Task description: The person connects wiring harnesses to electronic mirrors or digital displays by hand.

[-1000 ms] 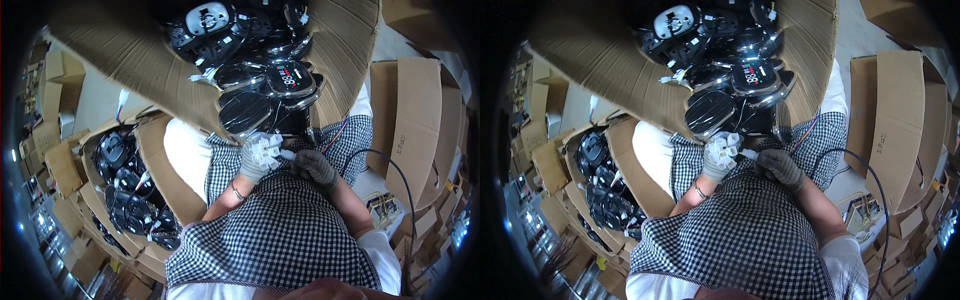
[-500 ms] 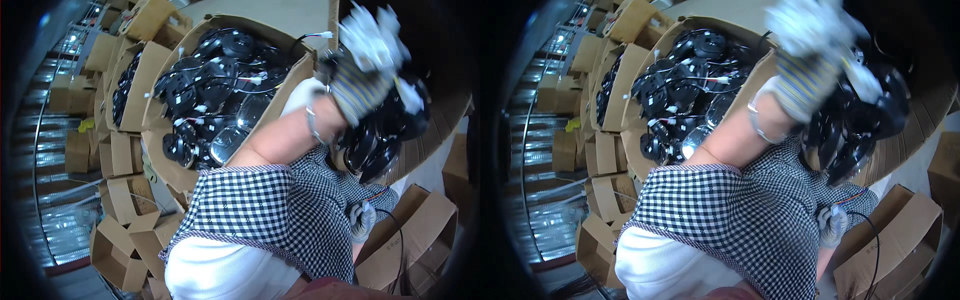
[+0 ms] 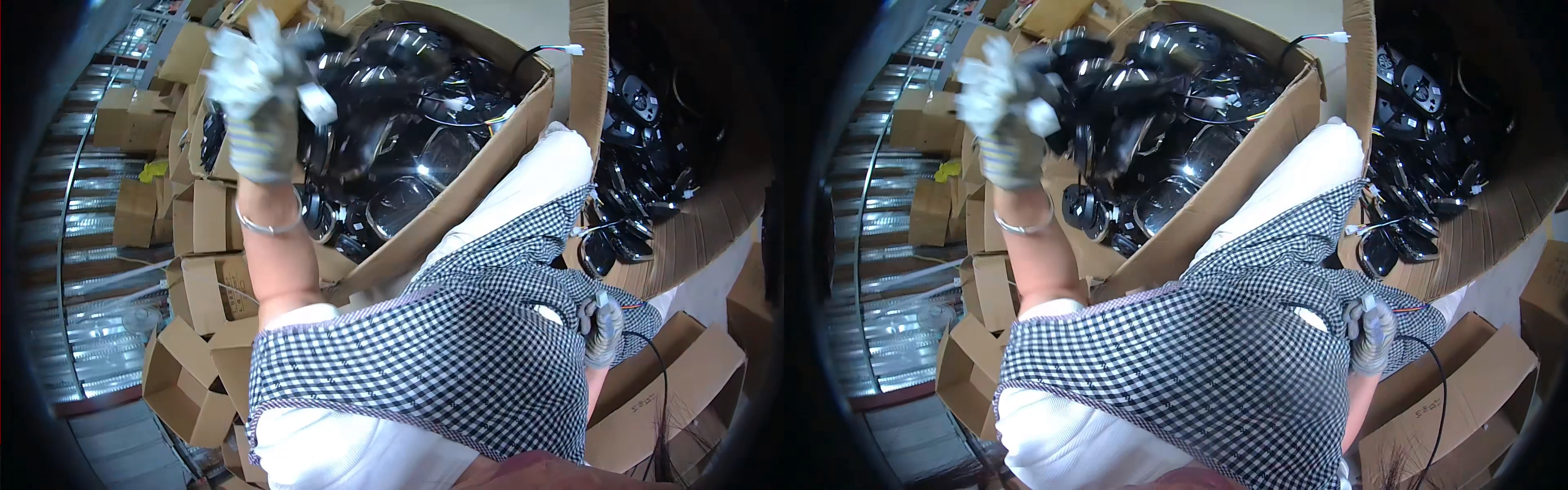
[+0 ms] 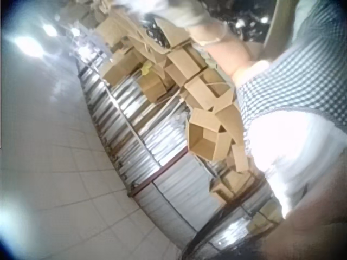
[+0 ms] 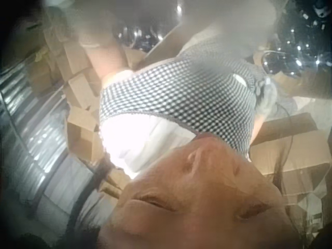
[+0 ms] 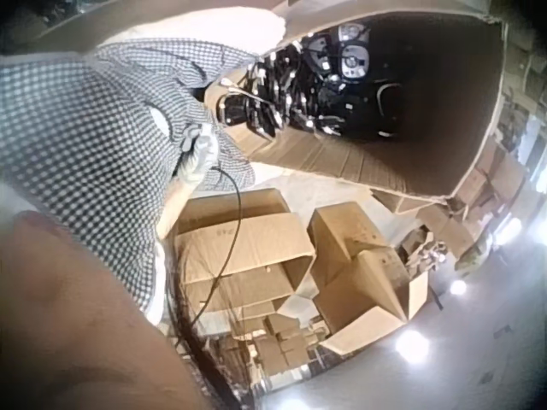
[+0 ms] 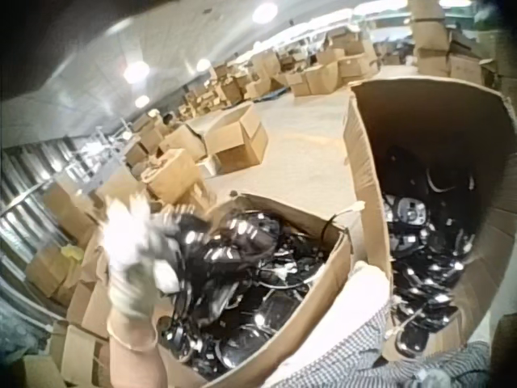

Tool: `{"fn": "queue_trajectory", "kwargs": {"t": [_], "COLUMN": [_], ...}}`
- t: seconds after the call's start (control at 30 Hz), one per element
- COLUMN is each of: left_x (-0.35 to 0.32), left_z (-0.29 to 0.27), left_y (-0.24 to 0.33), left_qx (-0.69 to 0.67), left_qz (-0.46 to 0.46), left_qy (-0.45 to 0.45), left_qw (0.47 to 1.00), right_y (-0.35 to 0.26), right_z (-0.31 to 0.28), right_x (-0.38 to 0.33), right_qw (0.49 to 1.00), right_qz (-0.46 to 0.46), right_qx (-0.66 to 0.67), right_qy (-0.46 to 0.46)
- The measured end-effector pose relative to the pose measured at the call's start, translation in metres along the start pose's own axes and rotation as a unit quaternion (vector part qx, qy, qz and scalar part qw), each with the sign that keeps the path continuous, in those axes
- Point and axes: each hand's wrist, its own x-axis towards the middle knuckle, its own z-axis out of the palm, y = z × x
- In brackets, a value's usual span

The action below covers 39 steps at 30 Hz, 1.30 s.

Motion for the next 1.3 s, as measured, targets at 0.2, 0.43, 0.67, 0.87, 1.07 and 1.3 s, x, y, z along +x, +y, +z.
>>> {"fn": "queue_trajectory", "kwargs": {"t": [0.2,0.43,0.67,0.87,1.07,1.3], "left_x": [-0.121,-0.168,-0.212,-0.182,-0.151,-0.204], "left_z": [0.009,0.015,0.056,0.056,0.090,0.060], "left_y": [-0.104,-0.105,-0.127,-0.161,-0.175,-0.093], "left_qx": [0.425,0.272,0.112,0.407,0.308,0.212], "left_qz": [0.039,-0.195,-0.206,-0.247,-0.262,-0.069], "left_qy": [-0.303,-0.212,-0.010,-0.165,0.021,-0.172], "left_qw": [0.852,0.918,0.972,0.864,0.914,0.959], "right_y": [0.011,-0.004,0.002,0.015,0.005,0.002], "right_z": [-0.007,0.006,0.015,0.025,0.019,0.015], "right_x": [0.016,0.035,0.047,0.065,0.050,0.032], "right_qw": [0.997,0.997,0.998,0.998,0.998,0.991], "right_qz": [-0.019,0.050,0.058,0.049,0.040,0.088], "right_qx": [-0.046,-0.025,-0.031,-0.040,-0.046,-0.099], "right_qy": [-0.050,-0.044,-0.015,-0.027,0.020,-0.032]}}
